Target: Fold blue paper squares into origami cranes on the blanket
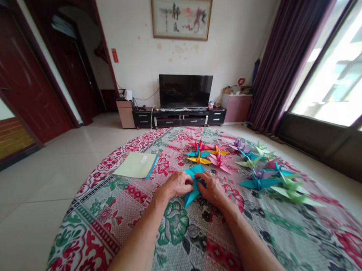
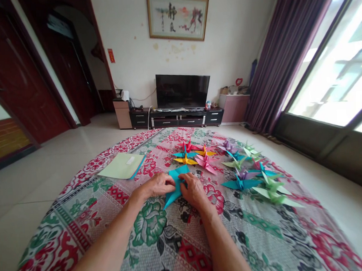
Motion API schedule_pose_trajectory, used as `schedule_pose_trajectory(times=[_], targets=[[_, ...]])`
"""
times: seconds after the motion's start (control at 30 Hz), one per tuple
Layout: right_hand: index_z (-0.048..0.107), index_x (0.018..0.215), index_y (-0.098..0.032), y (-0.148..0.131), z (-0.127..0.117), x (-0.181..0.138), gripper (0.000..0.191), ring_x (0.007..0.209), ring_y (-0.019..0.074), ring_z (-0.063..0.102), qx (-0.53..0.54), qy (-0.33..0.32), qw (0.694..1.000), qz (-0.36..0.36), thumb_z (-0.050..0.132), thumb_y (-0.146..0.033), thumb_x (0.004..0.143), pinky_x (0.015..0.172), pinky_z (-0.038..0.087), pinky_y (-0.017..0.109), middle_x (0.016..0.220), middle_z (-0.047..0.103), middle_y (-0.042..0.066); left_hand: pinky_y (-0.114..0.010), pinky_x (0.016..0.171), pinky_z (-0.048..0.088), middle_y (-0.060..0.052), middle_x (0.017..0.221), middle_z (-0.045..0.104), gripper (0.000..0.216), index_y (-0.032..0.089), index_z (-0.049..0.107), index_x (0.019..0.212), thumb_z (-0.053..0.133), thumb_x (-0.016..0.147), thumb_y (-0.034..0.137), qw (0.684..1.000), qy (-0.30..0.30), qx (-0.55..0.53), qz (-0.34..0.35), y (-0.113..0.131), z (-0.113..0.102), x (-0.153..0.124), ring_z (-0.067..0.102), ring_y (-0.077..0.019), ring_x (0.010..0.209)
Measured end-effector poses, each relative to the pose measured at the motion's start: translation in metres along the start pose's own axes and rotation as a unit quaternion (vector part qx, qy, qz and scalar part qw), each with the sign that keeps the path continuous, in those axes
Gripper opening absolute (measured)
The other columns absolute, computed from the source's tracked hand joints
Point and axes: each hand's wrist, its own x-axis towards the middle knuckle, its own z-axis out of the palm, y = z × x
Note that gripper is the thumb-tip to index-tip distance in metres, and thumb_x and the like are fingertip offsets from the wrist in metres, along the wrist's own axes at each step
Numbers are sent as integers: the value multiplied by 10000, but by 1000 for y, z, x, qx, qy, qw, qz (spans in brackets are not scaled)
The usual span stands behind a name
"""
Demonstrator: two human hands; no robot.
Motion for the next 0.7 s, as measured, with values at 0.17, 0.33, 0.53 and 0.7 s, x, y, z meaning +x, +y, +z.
schedule_pose_trajectory(times=[0.17, 0.33, 0.53, 0.7], targets=[[603, 960, -209, 1, 1, 0, 269, 771, 147, 585, -1, 1, 1000, 3, 476, -118, 741, 725, 446, 261, 891, 617, 31, -187, 403, 335, 27, 482, 528, 243, 135, 619, 620, 463, 703, 303, 967, -145, -125, -167, 9, -13, -8, 484, -88, 403], [622, 942, -202, -3, -1, 1, 241, 786, 145, 579, 0, -3, 1000, -10, 481, -133, 759, 738, 439, 257, 885, 613, 37, -179, 359, 342, 4, 474, 571, 286, 127, 572, 555, 467, 717, 338, 932, -237, -177, -209, 14, -10, -10, 486, -79, 347], [648, 884, -195, -6, -1, 2, 164, 807, 148, 574, 5, -1, 1000, -26, 515, -214, 791, 768, 437, 269, 864, 600, 45, -171, 336, 337, 19, 420, 554, 302, 121, 588, 580, 518, 716, 381, 913, -255, -228, -222, 11, -10, -16, 468, -70, 318], [651, 886, -193, -2, -3, 5, 166, 823, 154, 573, 11, -15, 999, -37, 514, -200, 792, 773, 441, 282, 874, 605, 49, -157, 317, 322, 30, 411, 550, 259, 118, 578, 527, 619, 635, 350, 905, -262, -260, -213, 14, -5, -15, 451, -56, 301]])
